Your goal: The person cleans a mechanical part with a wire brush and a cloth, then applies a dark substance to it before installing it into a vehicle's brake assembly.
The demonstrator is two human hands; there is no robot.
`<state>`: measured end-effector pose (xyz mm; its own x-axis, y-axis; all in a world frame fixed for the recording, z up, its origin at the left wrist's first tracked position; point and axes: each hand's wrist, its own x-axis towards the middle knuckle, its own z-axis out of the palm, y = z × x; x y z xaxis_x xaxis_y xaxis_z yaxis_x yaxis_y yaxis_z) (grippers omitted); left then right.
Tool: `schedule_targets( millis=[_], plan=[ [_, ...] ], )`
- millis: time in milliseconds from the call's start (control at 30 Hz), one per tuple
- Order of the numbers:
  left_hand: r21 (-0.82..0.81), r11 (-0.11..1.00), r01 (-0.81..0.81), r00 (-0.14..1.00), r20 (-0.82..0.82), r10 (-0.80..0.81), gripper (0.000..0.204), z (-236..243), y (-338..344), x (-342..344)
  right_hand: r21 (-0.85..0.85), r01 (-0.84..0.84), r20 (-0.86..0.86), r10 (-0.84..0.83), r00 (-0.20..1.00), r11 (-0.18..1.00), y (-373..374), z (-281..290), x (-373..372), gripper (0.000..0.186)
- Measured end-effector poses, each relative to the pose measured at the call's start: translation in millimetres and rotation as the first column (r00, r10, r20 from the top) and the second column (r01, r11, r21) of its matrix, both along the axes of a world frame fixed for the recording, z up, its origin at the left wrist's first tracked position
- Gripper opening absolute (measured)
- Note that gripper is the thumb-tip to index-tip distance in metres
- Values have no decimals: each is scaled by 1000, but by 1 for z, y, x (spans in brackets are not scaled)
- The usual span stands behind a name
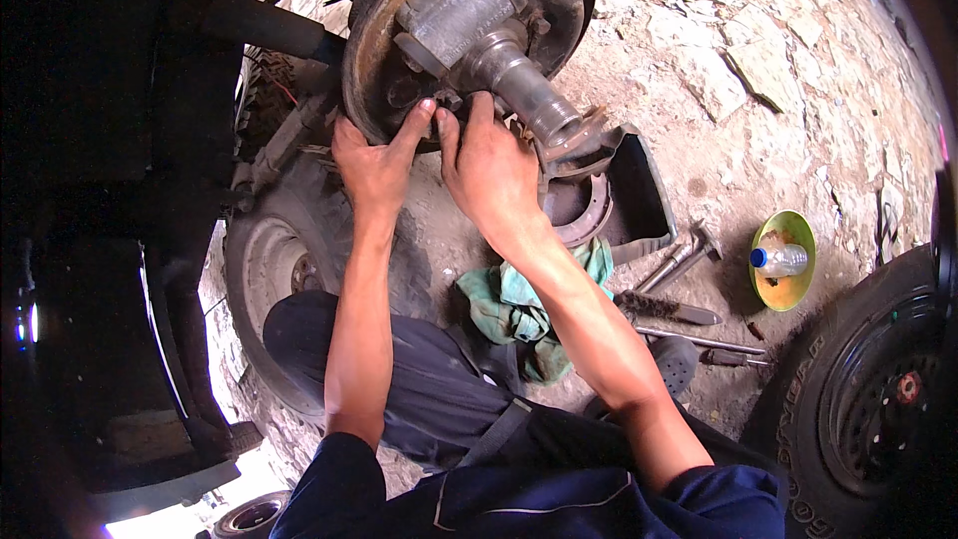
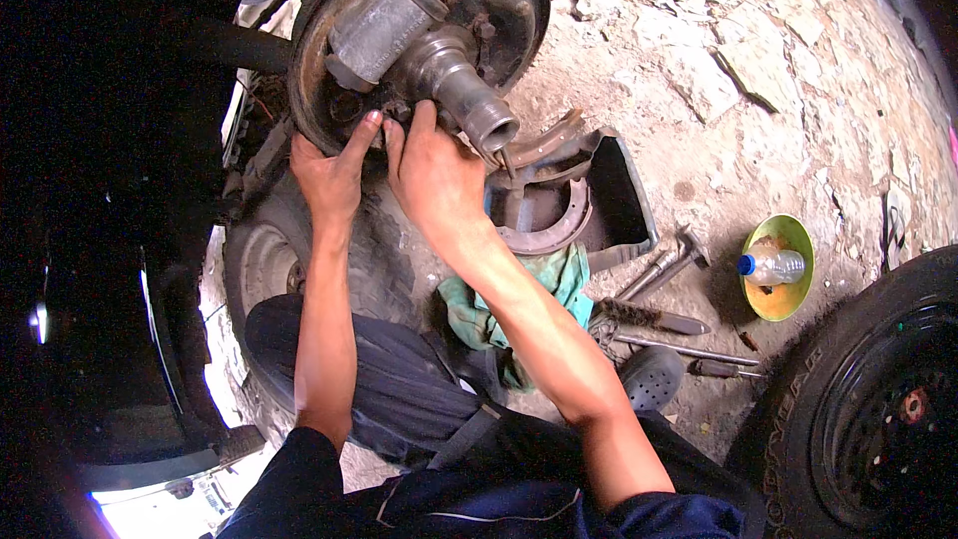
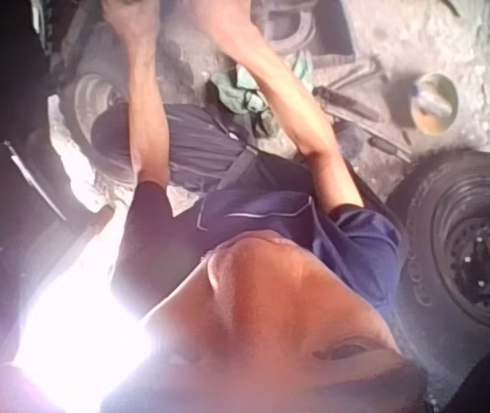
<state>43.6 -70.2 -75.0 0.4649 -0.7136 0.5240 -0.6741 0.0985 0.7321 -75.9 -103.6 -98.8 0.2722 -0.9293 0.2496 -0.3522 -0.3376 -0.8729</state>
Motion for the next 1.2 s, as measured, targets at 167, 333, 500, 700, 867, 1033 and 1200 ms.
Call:
schedule_targets(
  millis=[167, 333, 500, 700, 867, 1033, 1200],
  plan=[
    [7, 999, -34, 999, -12, 34, 39, -1, -1, -2, 63, -66, -3, 67, 998, 996, -10, -8, 10, 31],
    [-84, 995, -51, 998, 43, 54, 42, -4, -8, -8, 399, -276, 617, -33, 786, 874, -19, -26, 24, 34],
    [-21, 992, -122, 986, 109, 124, 46, 0, -2, -7, 614, -687, 783, -186, 594, 389, -22, -11, 14, 41],
    [-43, 996, -80, 994, 72, 83, 47, 3, -4, -9, 88, 65, 87, -72, 994, 994, -1, -5, 4, 37],
    [-64, 997, -44, 995, 88, 50, 49, 4, -4, -11, 173, -119, 59, 110, 992, 978, -11, 3, 4, 34],
    [-111, 993, -36, 998, 47, 42, 49, -1, -7, -13, 252, -142, 400, 30, 916, 957, -17, -19, 18, 38],
    [-157, 987, -41, 996, 67, 52, 49, -4, -9, -14, 583, -420, 572, 17, 820, 695, -17, -13, 12, 49]
  ],
)
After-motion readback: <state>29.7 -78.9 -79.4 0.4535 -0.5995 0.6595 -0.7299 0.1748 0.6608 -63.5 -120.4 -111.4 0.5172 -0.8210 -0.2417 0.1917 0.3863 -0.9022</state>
